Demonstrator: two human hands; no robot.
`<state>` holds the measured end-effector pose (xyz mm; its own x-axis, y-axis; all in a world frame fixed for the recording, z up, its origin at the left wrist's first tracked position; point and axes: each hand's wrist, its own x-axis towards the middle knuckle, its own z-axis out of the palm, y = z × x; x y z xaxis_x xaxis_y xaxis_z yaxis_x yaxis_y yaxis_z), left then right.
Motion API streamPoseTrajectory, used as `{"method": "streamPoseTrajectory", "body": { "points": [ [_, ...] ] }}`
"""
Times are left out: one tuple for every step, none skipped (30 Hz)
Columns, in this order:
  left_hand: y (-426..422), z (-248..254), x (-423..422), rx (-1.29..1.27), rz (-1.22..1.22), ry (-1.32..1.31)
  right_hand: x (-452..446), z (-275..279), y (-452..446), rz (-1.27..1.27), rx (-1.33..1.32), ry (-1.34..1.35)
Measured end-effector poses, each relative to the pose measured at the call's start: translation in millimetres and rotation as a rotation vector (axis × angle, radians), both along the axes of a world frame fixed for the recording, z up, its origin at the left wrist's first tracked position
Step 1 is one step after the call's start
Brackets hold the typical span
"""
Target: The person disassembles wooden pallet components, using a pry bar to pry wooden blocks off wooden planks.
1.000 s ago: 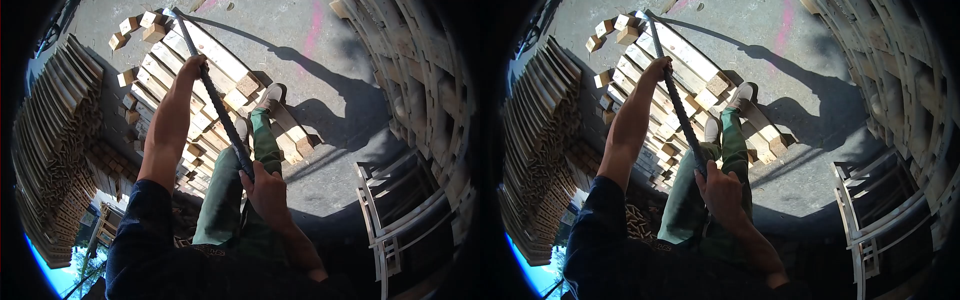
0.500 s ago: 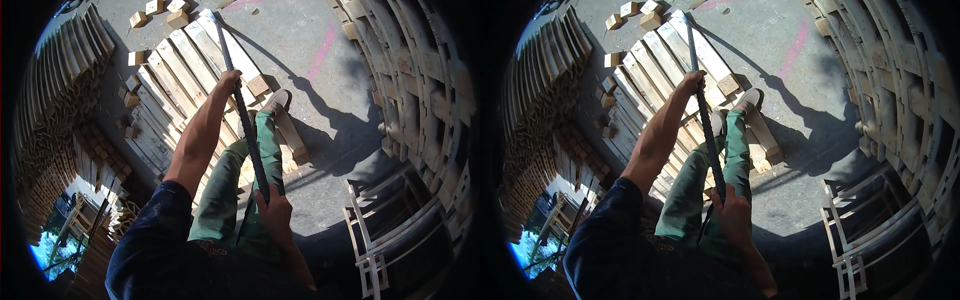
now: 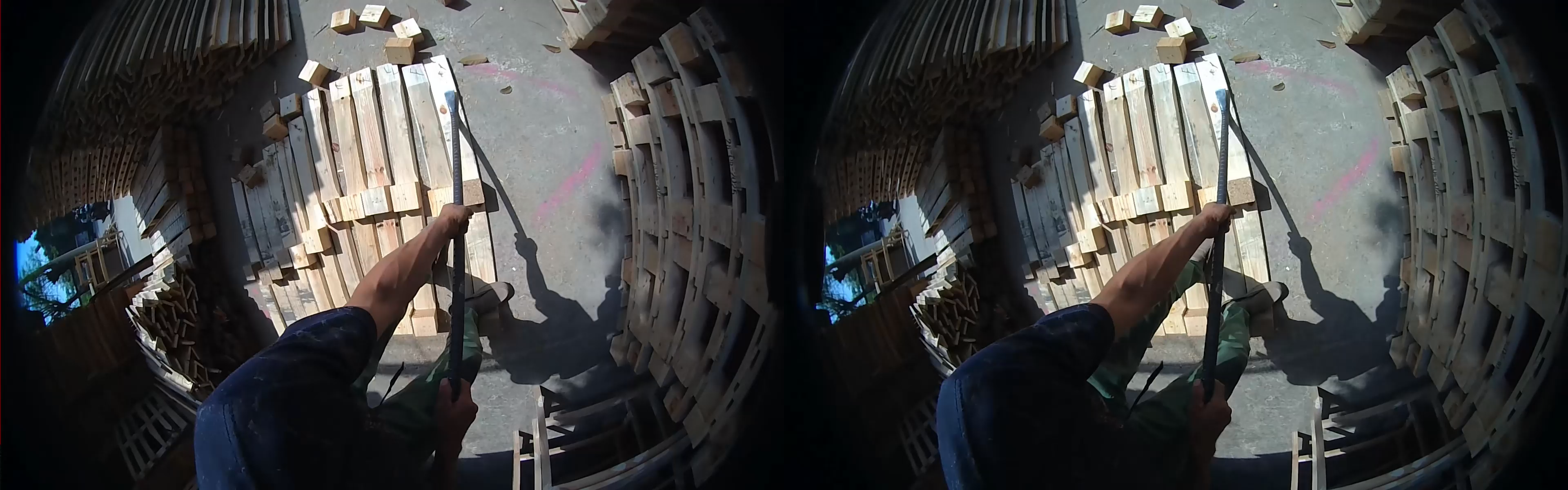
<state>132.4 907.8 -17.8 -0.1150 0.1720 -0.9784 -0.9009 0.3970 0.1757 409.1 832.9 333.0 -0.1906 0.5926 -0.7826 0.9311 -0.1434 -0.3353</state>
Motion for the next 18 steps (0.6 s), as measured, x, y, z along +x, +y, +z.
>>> {"method": "streamPoseTrajectory", "body": {
  "points": [
    [2.5,8.1,8.8,-0.001,0.008,0.004,7.6,-1.5,-2.0,-0.014,0.028,0.002],
    [5.4,11.9,14.8,-0.060,-0.054,0.105,15.5,-5.5,-1.1,-0.032,0.056,0.011],
    [6.5,18.8,25.2,-0.125,-0.119,0.199,28.1,-4.1,2.4,-0.031,0.051,0.016],
    [8.2,37.5,38.5,-0.149,-0.120,0.197,41.5,4.9,3.8,-0.037,0.069,0.003],
    [2.3,43.4,59.3,-0.154,-0.146,0.188,54.3,18.1,3.1,-0.055,0.088,-0.017],
    [-2.8,48.4,84.6,-0.146,-0.100,0.161,72.2,35.2,5.7,-0.037,0.082,-0.066],
    [-5.5,55.9,111.3,-0.132,-0.041,0.133,96.6,52.1,10.1,-0.005,0.082,-0.114],
    [-9.7,71.9,140.1,-0.130,-0.039,0.147,128.1,66.7,9.9,0.017,0.089,-0.146],
    [-13.2,94.9,171.6,-0.130,-0.031,0.159,161.3,84.0,7.1,0.045,0.094,-0.179],
    [-13.1,119.5,203.6,-0.145,-0.023,0.177,187.2,109.4,8.4,0.146,0.197,-0.228],
    [-14.1,145.3,235.5,-0.163,-0.014,0.194,213.2,134.9,9.7,0.242,0.303,-0.287],
    [-13.4,168.9,264.3,-0.183,-0.007,0.190,226.1,156.8,14.2,0.283,0.338,-0.333],
    [-14.2,189.2,293.9,-0.208,-0.001,0.183,230.5,171.6,19.1,0.302,0.333,-0.371],
    [-14.7,207.1,318.3,-0.205,0.024,0.123,234.6,184.9,21.1,0.304,0.308,-0.407],
    [-16.6,217.6,341.7,-0.202,0.047,0.062,236.7,195.2,24.2,0.303,0.275,-0.429],
    [-17.9,224.6,361.5,-0.204,0.047,0.049,238.0,200.7,26.5,0.308,0.252,-0.445],
    [-19.7,228.6,379.1,-0.219,0.044,-0.032,236.8,204.4,28.0,0.314,0.234,-0.448],
    [-21.7,229.7,392.8,-0.233,0.040,-0.111,233.9,205.0,29.2,0.321,0.227,-0.444]
  ]
}}
